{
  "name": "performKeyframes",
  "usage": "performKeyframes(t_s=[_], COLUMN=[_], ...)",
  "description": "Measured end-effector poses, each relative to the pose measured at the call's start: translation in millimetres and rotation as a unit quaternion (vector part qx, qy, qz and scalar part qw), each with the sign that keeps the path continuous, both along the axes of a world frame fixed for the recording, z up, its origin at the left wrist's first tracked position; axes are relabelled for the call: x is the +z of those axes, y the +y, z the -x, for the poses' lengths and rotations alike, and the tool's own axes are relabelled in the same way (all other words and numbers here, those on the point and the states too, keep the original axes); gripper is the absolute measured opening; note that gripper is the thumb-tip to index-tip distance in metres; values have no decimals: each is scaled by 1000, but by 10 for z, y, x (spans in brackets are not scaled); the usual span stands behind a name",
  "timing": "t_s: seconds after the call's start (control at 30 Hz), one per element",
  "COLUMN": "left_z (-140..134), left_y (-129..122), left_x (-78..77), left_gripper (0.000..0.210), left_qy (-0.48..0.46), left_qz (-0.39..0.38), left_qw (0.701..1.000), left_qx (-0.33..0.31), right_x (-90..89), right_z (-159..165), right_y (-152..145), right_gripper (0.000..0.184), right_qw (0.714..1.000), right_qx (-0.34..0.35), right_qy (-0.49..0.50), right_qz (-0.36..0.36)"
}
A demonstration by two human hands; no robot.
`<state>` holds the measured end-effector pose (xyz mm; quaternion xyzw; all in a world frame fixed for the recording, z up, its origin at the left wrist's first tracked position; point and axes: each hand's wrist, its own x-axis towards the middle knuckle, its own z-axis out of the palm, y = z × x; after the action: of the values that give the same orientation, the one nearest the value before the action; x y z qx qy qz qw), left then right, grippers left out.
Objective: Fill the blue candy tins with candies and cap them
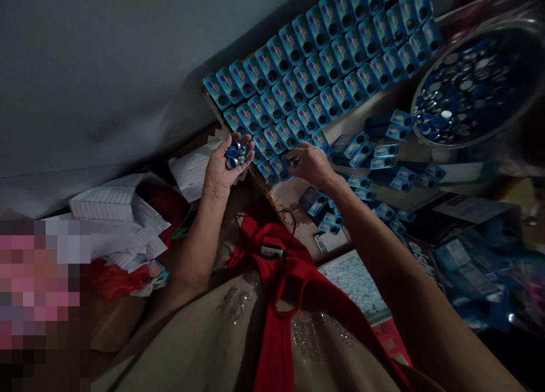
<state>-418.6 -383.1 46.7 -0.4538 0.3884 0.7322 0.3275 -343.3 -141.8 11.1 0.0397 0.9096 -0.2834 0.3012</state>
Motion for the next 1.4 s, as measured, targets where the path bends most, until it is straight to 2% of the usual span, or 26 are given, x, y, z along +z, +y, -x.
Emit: performKeyframes(t_s=[0.07,0.2,0.3,0.4,0.5,0.63,0.77,0.87,0.97,1.03,1.1,1.2,1.3,1.4], left_z=[-5,-36,-73,-117,-161,-201,-199,-187,-192,-207,-232,-284,-344,-403], left_y=[-15,-34,-25,18,98,216,274,286,290,285,279,298,383,498], left_x=[5,-3,-8,15,68,112,40,-48,-78,-67,-59,-76,-102,-99], left_gripper=[18,22,22,22,27,31,31,31,29,27,26,28,32,36], left_qy=[-2,-4,-6,-1,3,-1,-11,-10,-6,-6,-5,-18,-45,-55], left_qz=[5,-11,-16,-18,-21,-37,-71,-103,-127,-134,-139,-131,-104,-105], left_qw=[1000,1000,1000,1000,1000,999,997,994,992,991,990,991,993,993], left_qx=[1,13,12,4,-8,-23,-27,-16,2,9,8,10,15,19], right_x=[21,42,71,153,250,300,238,187,229,317,423,525,483,345], right_z=[-108,-258,-293,-325,-374,-346,-159,-24,39,50,57,84,106,78], right_y=[4,18,-27,-168,-355,-506,-499,-443,-404,-408,-434,-495,-551,-564], right_gripper=[23,21,29,36,28,25,25,31,32,26,19,25,28,24], right_qw=[1000,997,993,990,993,994,983,978,978,979,984,977,956,935], right_qx=[-14,-64,-113,-142,-118,-68,-73,-79,-57,-59,-111,-213,-240,-275], right_qy=[18,41,44,20,-14,-34,-87,-116,-130,-134,-97,-2,19,-3], right_qz=[-3,-11,-15,17,7,-83,-141,-157,-154,-140,-105,26,168,226])
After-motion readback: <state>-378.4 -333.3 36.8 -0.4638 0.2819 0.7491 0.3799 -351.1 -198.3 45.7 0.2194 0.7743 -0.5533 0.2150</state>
